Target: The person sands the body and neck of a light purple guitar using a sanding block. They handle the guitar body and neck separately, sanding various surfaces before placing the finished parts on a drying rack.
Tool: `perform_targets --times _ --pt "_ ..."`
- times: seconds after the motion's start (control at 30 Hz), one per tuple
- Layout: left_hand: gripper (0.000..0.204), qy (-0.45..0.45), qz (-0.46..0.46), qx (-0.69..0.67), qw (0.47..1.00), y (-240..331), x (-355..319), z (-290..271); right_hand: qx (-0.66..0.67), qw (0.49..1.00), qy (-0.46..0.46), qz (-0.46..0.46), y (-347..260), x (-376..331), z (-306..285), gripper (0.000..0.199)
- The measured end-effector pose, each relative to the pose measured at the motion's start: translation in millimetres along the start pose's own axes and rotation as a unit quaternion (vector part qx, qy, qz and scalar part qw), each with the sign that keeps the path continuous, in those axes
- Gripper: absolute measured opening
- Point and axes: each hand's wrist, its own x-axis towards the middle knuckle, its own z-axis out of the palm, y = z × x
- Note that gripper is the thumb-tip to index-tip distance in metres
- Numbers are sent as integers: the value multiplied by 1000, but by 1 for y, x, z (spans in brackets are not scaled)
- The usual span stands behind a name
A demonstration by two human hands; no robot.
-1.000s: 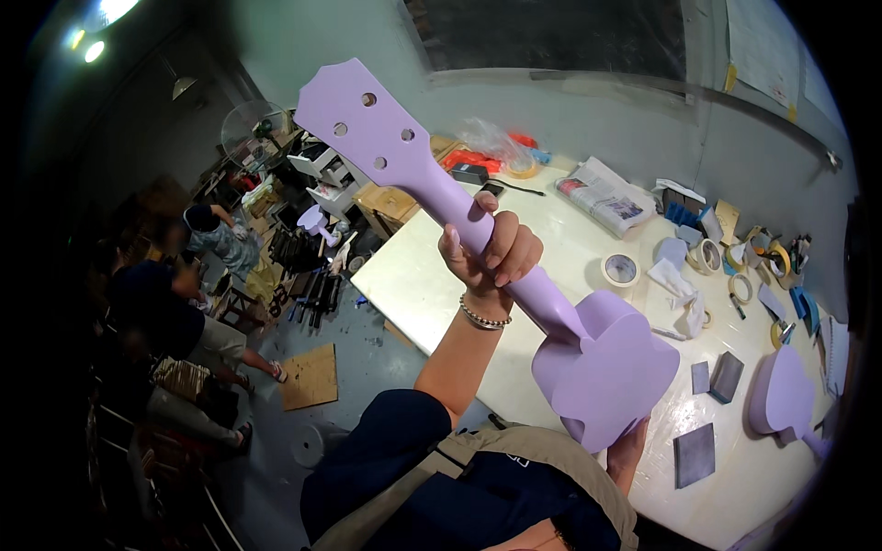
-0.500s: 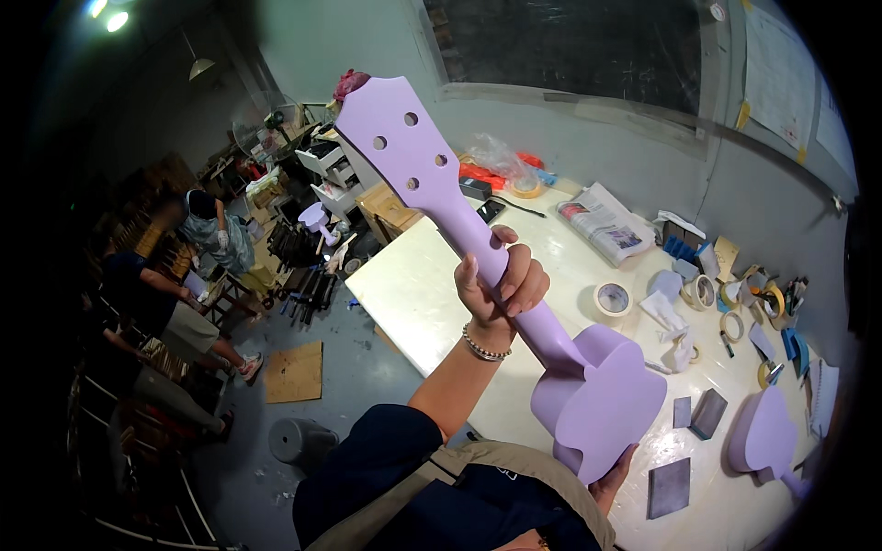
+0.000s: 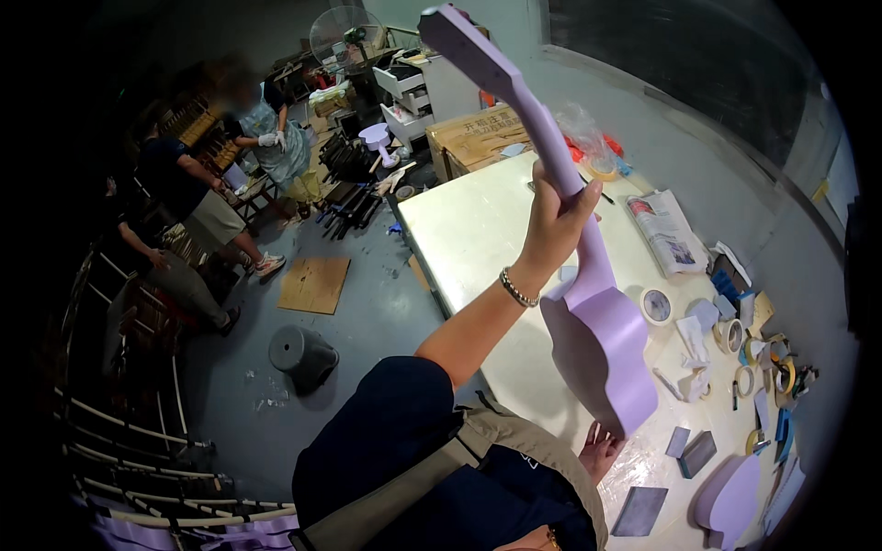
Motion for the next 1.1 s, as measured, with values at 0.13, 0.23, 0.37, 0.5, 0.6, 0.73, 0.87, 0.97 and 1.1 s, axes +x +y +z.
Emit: perform_targets --times 0.13,0.23,0.37,0.5,0.6,0.73,0.87,0.97,1.1 --pt "47 -127 19 -6 992 29 26 -12 -156 960 -217 83 -14 -11 22 49" --pt "54 -288 114 157 938 15 42 4 -134 975 -154 85 -6 -13 21 47" --pt "56 -529 70 233 813 -12 23 31 -51 995 56 61 -10 -19 16 42" --pt "47 -674 69 334 655 -71 -26 55 -82 947 304 -66 -36 -34 7 36" --pt "49 -756 -5 332 565 -127 -77 42 -172 881 419 -137 -51 -52 -4 26" --pt "48 -833 3 314 456 -177 -140 48 -233 801 512 -203 -57 -79 -26 23" --pt "47 -855 90 319 399 -191 -174 42 -616 630 449 -150 -83 -84 -43 42" --pt "41 -828 235 246 446 -184 -173 41 -752 569 331 -34 -107 -53 -68 105" --pt "44 -808 282 232 463 -173 -167 58 -812 513 262 95 -110 -24 -111 106"
